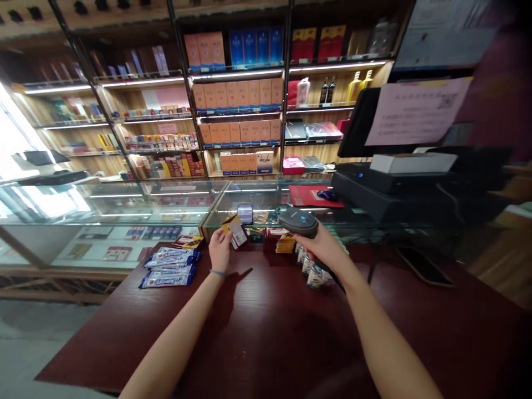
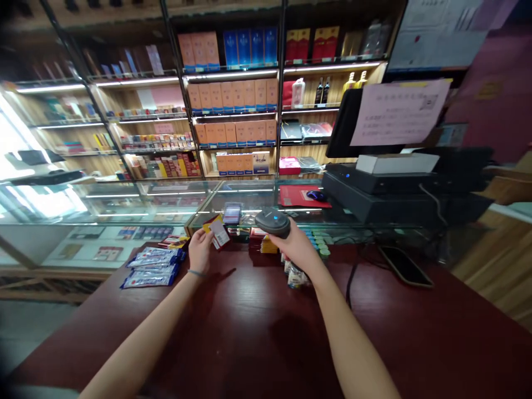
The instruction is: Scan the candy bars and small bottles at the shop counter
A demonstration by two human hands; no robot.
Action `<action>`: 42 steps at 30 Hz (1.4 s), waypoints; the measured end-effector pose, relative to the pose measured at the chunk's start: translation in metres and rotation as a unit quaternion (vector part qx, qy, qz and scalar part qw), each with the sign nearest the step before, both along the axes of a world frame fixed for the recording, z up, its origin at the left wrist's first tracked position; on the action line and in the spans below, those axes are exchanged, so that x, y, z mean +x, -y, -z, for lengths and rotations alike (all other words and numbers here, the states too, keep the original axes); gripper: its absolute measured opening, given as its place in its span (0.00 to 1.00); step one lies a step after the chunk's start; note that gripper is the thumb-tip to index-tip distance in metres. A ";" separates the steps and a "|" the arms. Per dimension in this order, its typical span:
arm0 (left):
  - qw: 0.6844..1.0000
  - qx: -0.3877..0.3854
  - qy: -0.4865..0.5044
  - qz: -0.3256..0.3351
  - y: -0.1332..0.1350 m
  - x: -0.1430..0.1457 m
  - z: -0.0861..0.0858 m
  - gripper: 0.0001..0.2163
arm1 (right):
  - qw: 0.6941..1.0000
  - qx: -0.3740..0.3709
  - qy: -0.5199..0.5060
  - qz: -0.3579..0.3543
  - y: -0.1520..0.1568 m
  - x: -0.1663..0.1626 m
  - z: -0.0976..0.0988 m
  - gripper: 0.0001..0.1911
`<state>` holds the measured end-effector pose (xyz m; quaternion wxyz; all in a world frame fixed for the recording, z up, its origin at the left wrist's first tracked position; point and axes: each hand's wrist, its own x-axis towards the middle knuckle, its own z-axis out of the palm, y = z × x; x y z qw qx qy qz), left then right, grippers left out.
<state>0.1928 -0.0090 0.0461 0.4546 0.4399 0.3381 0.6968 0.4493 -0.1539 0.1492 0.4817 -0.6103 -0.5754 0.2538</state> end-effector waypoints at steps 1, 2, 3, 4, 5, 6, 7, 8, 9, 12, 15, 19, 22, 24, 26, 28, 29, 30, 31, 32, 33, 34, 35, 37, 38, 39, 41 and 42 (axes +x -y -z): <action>0.998 0.028 -0.051 -0.002 0.000 0.008 -0.008 0.14 | 1.000 0.008 -0.005 0.003 0.002 0.007 -0.002 0.25; 0.992 0.060 -0.107 -0.007 0.002 0.017 -0.017 0.12 | 1.000 0.018 -0.012 0.008 0.004 0.013 -0.003 0.25; 0.980 0.094 -0.172 -0.016 0.004 0.027 -0.024 0.10 | 0.999 0.028 -0.022 0.015 0.006 0.018 -0.005 0.25; 0.961 0.126 -0.245 -0.029 0.007 0.036 -0.031 0.09 | 0.999 0.034 -0.032 0.021 0.008 0.024 -0.006 0.24; 0.933 0.154 -0.323 -0.043 0.010 0.046 -0.037 0.08 | 0.998 0.039 -0.042 0.028 0.011 0.029 -0.008 0.23; 0.897 0.179 -0.402 -0.053 0.014 0.056 -0.041 0.08 | 0.997 0.042 -0.051 0.035 0.013 0.034 -0.010 0.21; 0.854 0.202 -0.476 -0.060 0.017 0.067 -0.044 0.08 | 0.997 0.043 -0.058 0.041 0.016 0.039 -0.011 0.20; 0.810 0.224 -0.539 -0.063 0.019 0.077 -0.046 0.08 | 0.996 0.046 -0.064 0.045 0.018 0.043 -0.013 0.18; 0.768 0.246 -0.588 -0.061 0.021 0.087 -0.046 0.08 | 0.995 0.049 -0.070 0.046 0.021 0.047 -0.015 0.16; 0.684 0.306 -0.661 -0.050 0.024 0.114 -0.040 0.07 | 0.994 0.060 -0.087 0.043 0.029 0.058 -0.021 0.13; 0.663 0.319 -0.677 -0.034 0.023 0.132 -0.030 0.07 | 0.991 0.071 -0.104 0.042 0.035 0.066 -0.024 0.14; 0.744 0.276 -0.608 0.028 0.021 0.142 -0.019 0.07 | 0.988 0.080 -0.119 0.051 0.038 0.071 -0.026 0.15; 0.859 0.219 -0.449 0.112 0.019 0.143 -0.014 0.05 | 0.988 0.078 -0.124 0.053 0.039 0.070 -0.028 0.16; 0.904 0.188 -0.353 0.150 0.018 0.143 -0.010 0.08 | 0.989 0.078 -0.118 0.049 0.039 0.069 -0.028 0.16; 0.914 0.190 -0.319 0.161 0.016 0.143 -0.007 0.10 | 0.990 0.077 -0.111 0.048 0.039 0.068 -0.028 0.16; 0.909 0.211 -0.324 0.154 0.016 0.143 -0.004 0.10 | 0.991 0.070 -0.106 0.053 0.038 0.066 -0.028 0.15; 0.907 0.216 -0.327 0.151 0.016 0.143 -0.003 0.11 | 0.991 0.064 -0.104 0.056 0.037 0.066 -0.028 0.15; 0.908 0.215 -0.327 0.153 0.016 0.142 -0.003 0.12 | 0.991 0.059 -0.101 0.059 0.037 0.064 -0.027 0.15; 0.909 0.209 -0.323 0.158 0.017 0.142 -0.004 0.13 | 0.992 0.057 -0.099 0.061 0.036 0.063 -0.027 0.14; 0.912 0.202 -0.316 0.167 0.018 0.140 -0.004 0.14 | 0.992 0.057 -0.097 0.061 0.035 0.061 -0.028 0.14; 0.914 0.198 -0.309 0.173 0.018 0.138 -0.006 0.16 | 0.992 0.059 -0.097 0.061 0.035 0.059 -0.028 0.14; 0.915 0.198 -0.302 0.178 0.019 0.135 -0.008 0.16 | 0.991 0.062 -0.098 0.060 0.034 0.055 -0.029 0.14; 0.915 0.203 -0.298 0.179 0.020 0.131 -0.009 0.16 | 0.991 0.065 -0.099 0.058 0.033 0.052 -0.029 0.14; 0.913 0.214 -0.302 0.171 0.022 0.118 -0.013 0.16 | 0.991 0.067 -0.103 0.048 0.031 0.042 -0.029 0.16; 0.912 0.217 -0.308 0.162 0.023 0.108 -0.014 0.17 | 0.992 0.067 -0.102 0.041 0.030 0.036 -0.029 0.16; 0.912 0.216 -0.314 0.152 0.024 0.098 -0.016 0.17 | 0.992 0.065 -0.099 0.035 0.029 0.030 -0.028 0.17; 0.919 0.201 -0.316 0.123 0.025 0.072 -0.018 0.17 | 0.993 0.061 -0.094 0.028 0.026 0.016 -0.024 0.16; 0.925 0.187 -0.312 0.109 0.026 0.057 -0.018 0.16 | 0.994 0.056 -0.092 0.024 0.024 0.008 -0.022 0.16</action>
